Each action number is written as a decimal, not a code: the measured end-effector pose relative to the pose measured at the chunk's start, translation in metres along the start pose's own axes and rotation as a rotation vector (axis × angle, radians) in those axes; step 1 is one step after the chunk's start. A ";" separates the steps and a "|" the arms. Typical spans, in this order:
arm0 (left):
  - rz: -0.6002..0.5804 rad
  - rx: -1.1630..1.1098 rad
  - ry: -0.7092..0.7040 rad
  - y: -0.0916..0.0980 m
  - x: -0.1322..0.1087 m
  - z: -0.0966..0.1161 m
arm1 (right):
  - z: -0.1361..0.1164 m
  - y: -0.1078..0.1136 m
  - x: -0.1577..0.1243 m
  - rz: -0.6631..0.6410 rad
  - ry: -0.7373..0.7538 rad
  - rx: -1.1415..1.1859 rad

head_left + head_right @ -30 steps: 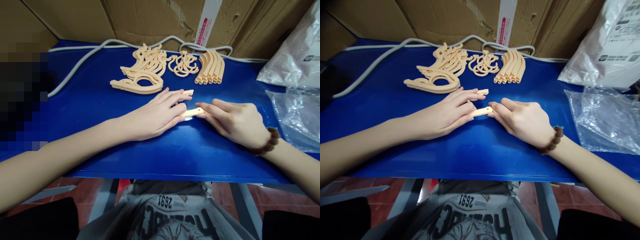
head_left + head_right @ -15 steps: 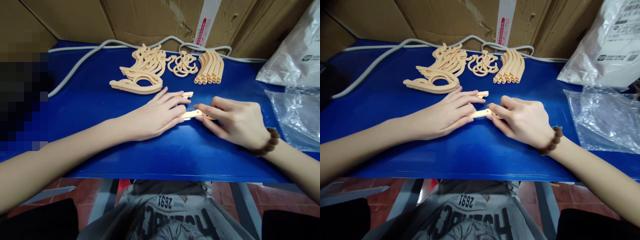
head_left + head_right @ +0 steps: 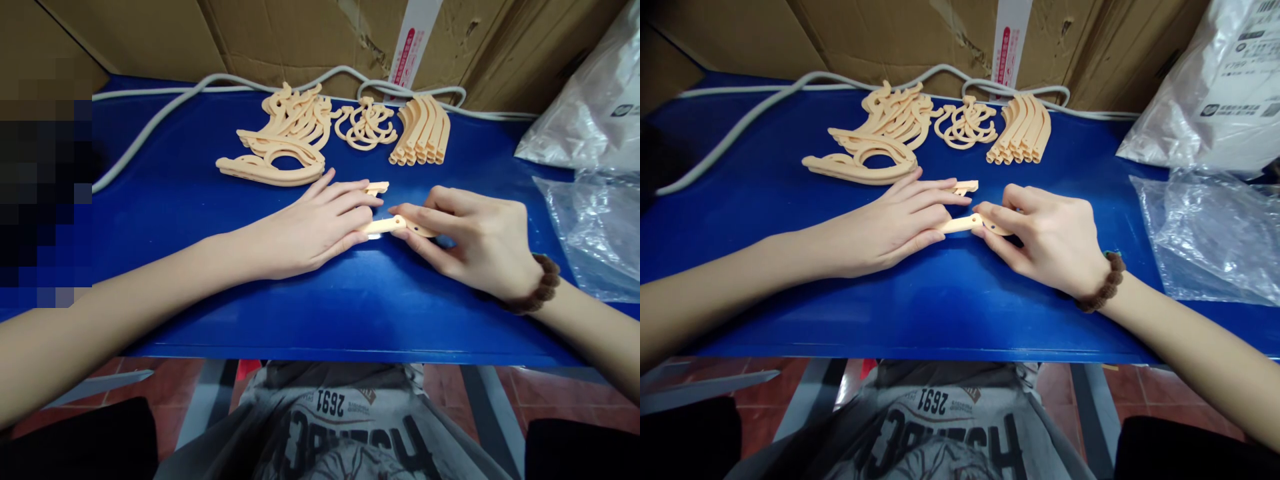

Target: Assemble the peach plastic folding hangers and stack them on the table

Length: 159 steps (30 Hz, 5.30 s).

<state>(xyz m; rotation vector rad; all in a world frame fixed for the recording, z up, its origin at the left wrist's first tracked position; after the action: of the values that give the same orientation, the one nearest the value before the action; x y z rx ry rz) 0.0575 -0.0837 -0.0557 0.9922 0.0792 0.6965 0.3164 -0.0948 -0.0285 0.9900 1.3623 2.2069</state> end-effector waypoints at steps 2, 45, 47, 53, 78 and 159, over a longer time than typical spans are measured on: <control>0.000 -0.005 0.005 0.000 0.000 0.000 | 0.000 0.001 0.000 -0.015 -0.011 -0.016; 0.016 -0.023 0.025 0.003 0.002 0.000 | 0.012 0.005 0.016 -0.350 -0.078 0.588; 0.012 -0.024 0.020 0.002 0.002 0.000 | 0.011 0.005 0.017 -0.363 -0.068 0.601; 0.017 -0.050 0.022 0.001 0.003 0.001 | 0.009 0.003 0.015 -0.370 -0.095 0.609; 0.016 -0.013 -0.058 0.001 0.001 -0.001 | 0.003 0.001 0.004 -0.224 0.100 -0.123; -0.013 -0.017 -0.023 0.000 0.000 -0.002 | -0.002 0.003 0.006 -0.179 0.056 0.037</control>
<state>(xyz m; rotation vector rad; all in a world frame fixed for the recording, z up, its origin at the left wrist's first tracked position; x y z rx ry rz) 0.0568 -0.0828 -0.0569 0.9827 0.0601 0.6725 0.3112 -0.0941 -0.0241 0.7910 1.4608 2.0979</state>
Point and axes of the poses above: each hand's wrist, its own x-axis towards the middle knuckle, its own y-axis out of the back of the hand, z = x × y, the point moved 1 cm from there along x, towards the middle knuckle, and after that the axes turned 15 degrees about -x, right-handed, at the moved point
